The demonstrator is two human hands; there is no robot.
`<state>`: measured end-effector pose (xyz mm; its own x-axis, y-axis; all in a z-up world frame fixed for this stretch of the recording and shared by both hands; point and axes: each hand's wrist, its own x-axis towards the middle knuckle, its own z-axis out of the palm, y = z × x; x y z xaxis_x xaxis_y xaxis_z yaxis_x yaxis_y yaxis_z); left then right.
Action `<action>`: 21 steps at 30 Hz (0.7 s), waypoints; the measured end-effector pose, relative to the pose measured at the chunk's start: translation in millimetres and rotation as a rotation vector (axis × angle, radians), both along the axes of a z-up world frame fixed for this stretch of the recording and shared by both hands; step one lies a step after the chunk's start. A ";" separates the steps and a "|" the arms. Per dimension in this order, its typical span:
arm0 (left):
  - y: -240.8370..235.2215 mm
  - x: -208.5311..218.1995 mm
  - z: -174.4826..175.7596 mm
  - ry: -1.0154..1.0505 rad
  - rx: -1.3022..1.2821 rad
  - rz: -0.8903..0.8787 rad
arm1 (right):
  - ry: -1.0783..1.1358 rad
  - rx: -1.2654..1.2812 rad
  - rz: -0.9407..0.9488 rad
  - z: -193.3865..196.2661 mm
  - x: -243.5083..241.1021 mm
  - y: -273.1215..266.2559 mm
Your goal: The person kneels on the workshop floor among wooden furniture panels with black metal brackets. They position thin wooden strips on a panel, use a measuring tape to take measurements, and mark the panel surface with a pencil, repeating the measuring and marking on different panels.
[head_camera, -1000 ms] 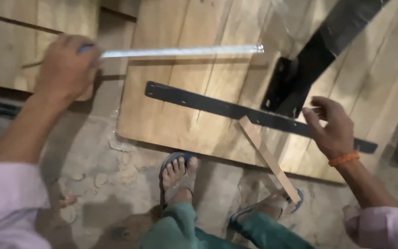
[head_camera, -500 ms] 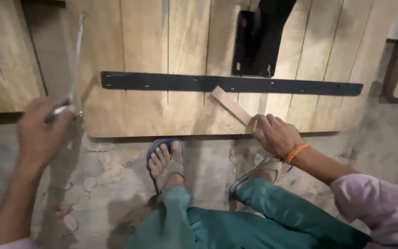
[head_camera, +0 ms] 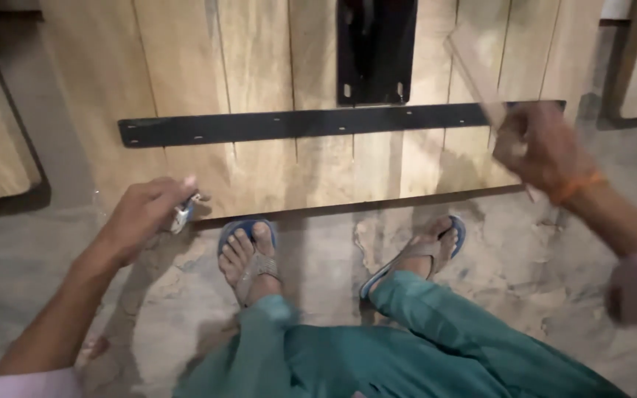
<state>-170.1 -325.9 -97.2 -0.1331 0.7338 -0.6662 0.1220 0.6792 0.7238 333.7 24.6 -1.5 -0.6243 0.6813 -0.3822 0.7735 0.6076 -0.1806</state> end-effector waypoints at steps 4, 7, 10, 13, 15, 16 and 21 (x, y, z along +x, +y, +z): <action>35.5 37.1 17.2 0.358 0.011 -0.051 | 0.010 0.320 -0.044 -69.3 45.5 79.5; 62.5 48.1 33.1 0.758 0.289 -0.197 | 0.084 0.438 0.014 -81.3 35.4 106.4; 83.8 44.0 29.5 0.930 0.404 -0.304 | 0.177 0.248 0.170 -64.5 11.5 84.7; 107.8 38.6 28.3 0.925 0.346 -0.408 | -0.013 -0.028 0.344 -54.1 -22.1 56.8; 118.5 35.1 28.9 0.923 0.287 -0.461 | -0.025 -0.035 0.322 -57.9 -22.0 53.8; 122.5 32.6 29.7 0.922 0.225 -0.517 | -0.035 -0.046 0.297 -61.3 -22.5 50.4; 140.2 18.5 17.9 0.877 0.180 -0.634 | -0.122 -0.166 0.264 -58.7 -42.1 64.7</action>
